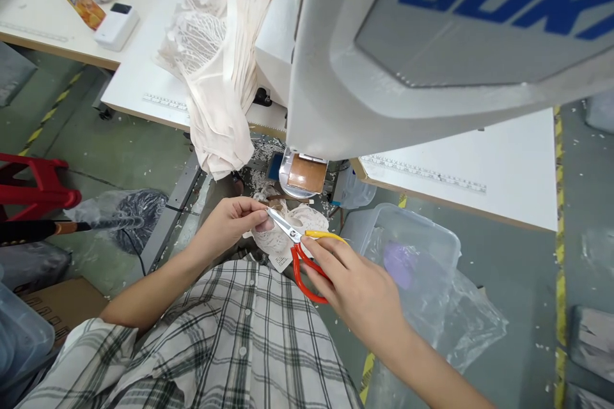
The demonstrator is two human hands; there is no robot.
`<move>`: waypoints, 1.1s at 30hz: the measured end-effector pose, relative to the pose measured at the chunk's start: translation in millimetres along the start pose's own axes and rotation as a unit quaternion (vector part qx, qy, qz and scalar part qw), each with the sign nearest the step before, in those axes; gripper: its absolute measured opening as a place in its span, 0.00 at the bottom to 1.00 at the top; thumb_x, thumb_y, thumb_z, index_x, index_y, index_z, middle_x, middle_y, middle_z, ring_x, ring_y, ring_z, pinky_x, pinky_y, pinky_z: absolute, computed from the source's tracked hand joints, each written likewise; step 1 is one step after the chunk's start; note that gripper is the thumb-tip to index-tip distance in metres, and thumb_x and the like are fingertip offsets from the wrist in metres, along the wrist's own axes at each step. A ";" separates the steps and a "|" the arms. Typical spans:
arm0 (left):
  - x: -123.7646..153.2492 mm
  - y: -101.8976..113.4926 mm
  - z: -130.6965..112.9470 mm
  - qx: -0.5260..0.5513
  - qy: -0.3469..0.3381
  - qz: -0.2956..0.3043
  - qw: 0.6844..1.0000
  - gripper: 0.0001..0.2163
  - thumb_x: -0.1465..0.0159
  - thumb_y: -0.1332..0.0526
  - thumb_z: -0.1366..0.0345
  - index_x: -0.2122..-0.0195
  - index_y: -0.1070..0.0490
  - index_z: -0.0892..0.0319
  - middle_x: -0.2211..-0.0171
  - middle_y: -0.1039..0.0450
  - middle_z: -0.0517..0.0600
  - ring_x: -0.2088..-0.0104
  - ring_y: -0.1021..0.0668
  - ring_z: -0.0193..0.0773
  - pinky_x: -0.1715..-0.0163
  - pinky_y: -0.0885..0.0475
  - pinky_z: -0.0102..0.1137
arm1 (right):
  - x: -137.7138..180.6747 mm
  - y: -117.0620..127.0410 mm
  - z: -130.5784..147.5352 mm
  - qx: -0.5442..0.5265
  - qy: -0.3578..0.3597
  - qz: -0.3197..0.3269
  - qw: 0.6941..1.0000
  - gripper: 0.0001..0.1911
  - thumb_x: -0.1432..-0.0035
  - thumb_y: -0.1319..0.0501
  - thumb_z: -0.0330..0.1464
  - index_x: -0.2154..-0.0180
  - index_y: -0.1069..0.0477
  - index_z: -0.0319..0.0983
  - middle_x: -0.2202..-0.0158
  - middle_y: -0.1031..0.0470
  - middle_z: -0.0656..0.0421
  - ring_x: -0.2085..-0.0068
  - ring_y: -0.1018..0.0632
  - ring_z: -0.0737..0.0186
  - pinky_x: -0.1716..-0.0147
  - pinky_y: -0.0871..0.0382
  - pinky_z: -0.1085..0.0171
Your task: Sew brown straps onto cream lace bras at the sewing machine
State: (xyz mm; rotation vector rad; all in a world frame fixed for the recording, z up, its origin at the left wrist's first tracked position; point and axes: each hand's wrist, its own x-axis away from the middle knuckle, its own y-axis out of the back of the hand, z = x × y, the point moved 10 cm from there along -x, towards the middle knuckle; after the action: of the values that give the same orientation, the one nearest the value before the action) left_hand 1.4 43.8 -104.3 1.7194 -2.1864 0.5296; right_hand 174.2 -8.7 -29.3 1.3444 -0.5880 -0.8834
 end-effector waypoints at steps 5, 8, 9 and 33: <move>-0.8 -1.6 3.2 -0.003 -0.002 0.012 1.000 0.11 0.37 0.36 0.59 0.70 0.22 0.62 0.70 0.22 0.51 0.70 0.26 0.33 0.66 0.32 0.29 | -1.9 3.0 4.3 0.001 0.021 0.001 1.000 0.15 0.28 0.48 0.36 0.46 0.29 0.41 0.55 0.20 0.59 0.66 0.19 0.68 0.79 0.35 0.67; -1.5 -2.1 5.6 0.011 -0.003 0.012 1.000 0.11 0.37 0.35 0.58 0.70 0.23 0.62 0.71 0.22 0.51 0.70 0.27 0.33 0.67 0.32 0.29 | -1.4 5.1 4.7 -0.011 0.020 -0.012 1.000 0.14 0.29 0.46 0.34 0.45 0.29 0.40 0.55 0.19 0.59 0.62 0.18 0.67 0.76 0.32 0.68; -1.5 -1.8 5.5 0.019 -0.004 0.010 1.000 0.11 0.38 0.35 0.58 0.70 0.23 0.62 0.71 0.22 0.51 0.70 0.27 0.33 0.66 0.32 0.29 | -0.3 5.8 3.1 -0.020 0.013 -0.019 1.000 0.14 0.30 0.44 0.34 0.45 0.30 0.41 0.54 0.20 0.59 0.61 0.18 0.67 0.75 0.31 0.69; 12.0 -1.6 -5.5 0.088 -0.008 -0.027 0.996 0.10 0.38 0.32 0.58 0.67 0.18 0.60 0.69 0.18 0.50 0.69 0.23 0.33 0.68 0.30 0.27 | 18.0 21.5 3.9 0.020 0.011 -0.099 0.995 0.17 0.36 0.36 0.33 0.46 0.28 0.39 0.56 0.20 0.55 0.62 0.20 0.62 0.64 0.31 0.64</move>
State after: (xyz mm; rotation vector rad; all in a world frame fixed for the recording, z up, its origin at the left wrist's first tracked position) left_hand 0.3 35.8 -93.8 1.8723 -2.1530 0.7170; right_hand 185.6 -25.9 -9.8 1.4643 -0.4632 -1.0199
